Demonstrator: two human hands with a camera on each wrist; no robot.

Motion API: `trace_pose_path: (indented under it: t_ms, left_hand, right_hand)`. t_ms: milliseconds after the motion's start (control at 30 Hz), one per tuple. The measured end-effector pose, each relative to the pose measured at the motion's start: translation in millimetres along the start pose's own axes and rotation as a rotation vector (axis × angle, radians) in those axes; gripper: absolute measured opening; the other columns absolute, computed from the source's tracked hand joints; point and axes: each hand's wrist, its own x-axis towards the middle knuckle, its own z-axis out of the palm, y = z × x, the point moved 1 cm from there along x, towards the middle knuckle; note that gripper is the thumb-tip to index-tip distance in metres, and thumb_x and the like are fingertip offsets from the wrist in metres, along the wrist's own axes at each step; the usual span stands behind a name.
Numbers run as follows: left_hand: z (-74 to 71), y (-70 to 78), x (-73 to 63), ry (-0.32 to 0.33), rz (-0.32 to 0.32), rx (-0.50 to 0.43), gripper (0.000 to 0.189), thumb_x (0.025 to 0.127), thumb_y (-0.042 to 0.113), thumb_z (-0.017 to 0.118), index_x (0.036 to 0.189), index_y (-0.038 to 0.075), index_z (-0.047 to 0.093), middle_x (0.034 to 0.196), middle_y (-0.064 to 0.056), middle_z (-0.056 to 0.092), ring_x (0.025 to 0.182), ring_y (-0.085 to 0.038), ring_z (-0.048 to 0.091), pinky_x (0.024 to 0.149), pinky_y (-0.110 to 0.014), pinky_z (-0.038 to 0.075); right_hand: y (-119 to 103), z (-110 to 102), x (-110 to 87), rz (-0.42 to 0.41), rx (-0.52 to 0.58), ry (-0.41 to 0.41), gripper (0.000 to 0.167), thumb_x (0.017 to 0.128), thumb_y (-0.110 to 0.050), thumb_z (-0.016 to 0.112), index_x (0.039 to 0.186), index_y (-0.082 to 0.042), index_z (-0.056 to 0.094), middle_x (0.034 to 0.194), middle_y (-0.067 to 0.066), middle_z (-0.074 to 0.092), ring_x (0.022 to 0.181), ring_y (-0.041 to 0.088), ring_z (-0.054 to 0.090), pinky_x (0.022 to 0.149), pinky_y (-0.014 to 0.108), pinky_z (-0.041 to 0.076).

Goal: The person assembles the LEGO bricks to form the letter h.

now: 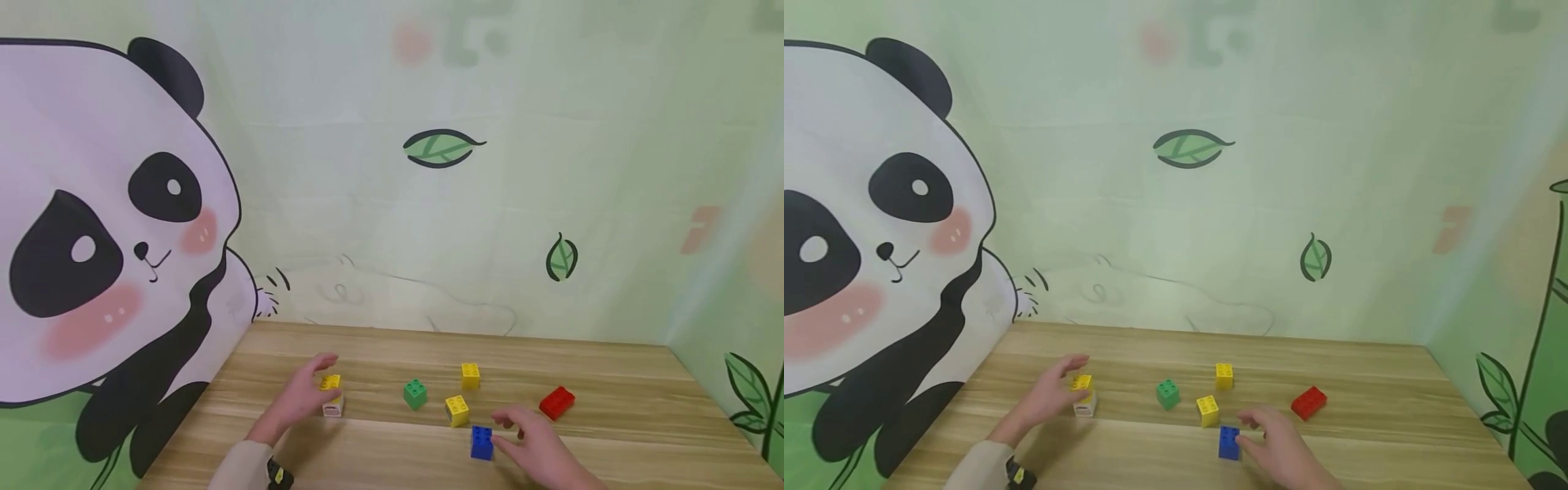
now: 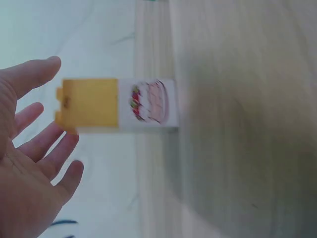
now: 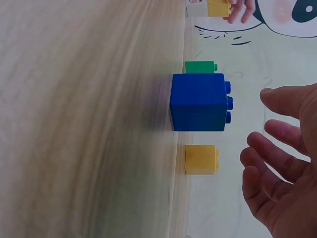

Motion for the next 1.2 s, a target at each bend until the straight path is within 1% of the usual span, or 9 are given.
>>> trace_pose_path:
  t_ms: [100,200,333,433,567,667,900,1033,1200]
  left_hand:
    - [2.6,13.6,0.0,0.017,0.063,0.032,0.057,0.076,0.005,0.077,0.128,0.004,0.054,0.128,-0.013,0.056,0.121,-0.032,0.048,0.101,-0.05,0.035]
    - [8.2,28.6,-0.5,0.006,0.134,0.051,0.056,0.076,0.005,0.077,0.127,0.002,0.054,0.128,-0.013,0.056,0.121,-0.032,0.048,0.101,-0.049,0.036]
    - [20.0,46.4,-0.7,-0.047,0.206,0.068,0.056,0.077,0.008,0.076,0.128,0.002,0.053,0.129,-0.013,0.055,0.122,-0.032,0.047,0.101,-0.048,0.036]
    - [30.3,56.2,0.3,-0.098,0.224,0.073,0.055,0.079,0.011,0.075,0.129,0.003,0.052,0.13,-0.012,0.054,0.123,-0.031,0.046,0.101,-0.048,0.036]
    - [46.8,61.6,2.7,-0.163,0.197,0.053,0.054,0.082,0.013,0.072,0.13,0.002,0.051,0.132,-0.013,0.052,0.124,-0.031,0.045,0.101,-0.048,0.036]
    - [60.9,59.3,5.1,-0.18,0.181,0.054,0.055,0.082,0.014,0.07,0.131,0.001,0.05,0.132,-0.014,0.052,0.122,-0.032,0.046,0.099,-0.048,0.039]
    - [90.4,54.5,9.0,-0.191,0.161,0.081,0.055,0.084,0.017,0.07,0.132,0.003,0.048,0.129,-0.019,0.05,0.113,-0.033,0.05,0.089,-0.049,0.045]
    - [102.9,52.6,11.2,-0.211,0.121,0.088,0.057,0.086,0.016,0.068,0.136,0.003,0.044,0.136,-0.019,0.045,0.118,-0.035,0.048,0.092,-0.05,0.044]
    - [112.4,49.3,14.3,-0.212,0.089,0.086,0.059,0.087,0.016,0.067,0.138,0.004,0.041,0.139,-0.019,0.041,0.123,-0.036,0.043,0.098,-0.053,0.038]
  right_hand:
    - [1.3,0.7,-0.2,-0.001,-0.011,0.007,0.033,0.081,-0.02,0.074,0.112,-0.014,0.064,0.103,-0.004,0.062,0.092,0.016,0.056,0.07,0.024,0.048]
    - [2.5,0.9,-0.4,0.007,-0.017,0.006,0.035,0.081,-0.023,0.075,0.112,-0.015,0.064,0.104,-0.004,0.061,0.092,0.016,0.055,0.07,0.024,0.047]
    - [4.0,0.5,-0.1,0.024,-0.011,-0.021,0.04,0.079,-0.029,0.076,0.114,-0.016,0.063,0.106,-0.004,0.06,0.094,0.016,0.054,0.071,0.026,0.048]
    - [4.3,-0.1,0.4,0.024,-0.013,-0.045,0.043,0.078,-0.033,0.076,0.116,-0.016,0.062,0.109,-0.003,0.059,0.095,0.017,0.054,0.073,0.029,0.049]
    - [5.5,-0.1,1.0,0.018,0.004,-0.081,0.049,0.077,-0.036,0.077,0.118,-0.015,0.06,0.113,0.0,0.058,0.098,0.021,0.055,0.075,0.037,0.051]
    - [8.0,1.6,2.2,0.017,0.024,-0.119,0.054,0.077,-0.039,0.077,0.121,-0.013,0.059,0.116,0.002,0.058,0.1,0.023,0.055,0.077,0.041,0.05]
    - [10.9,5.9,5.5,-0.012,0.034,-0.162,0.058,0.076,-0.04,0.077,0.122,-0.011,0.057,0.114,0.0,0.056,0.101,0.023,0.054,0.078,0.041,0.049]
    - [13.8,8.7,7.0,-0.034,0.037,-0.178,0.055,0.077,-0.038,0.077,0.121,-0.012,0.057,0.116,-0.001,0.056,0.101,0.023,0.055,0.079,0.04,0.05]
    - [17.2,12.8,9.0,-0.066,0.04,-0.206,0.051,0.079,-0.035,0.076,0.12,-0.012,0.057,0.116,-0.002,0.057,0.101,0.02,0.056,0.078,0.036,0.05]
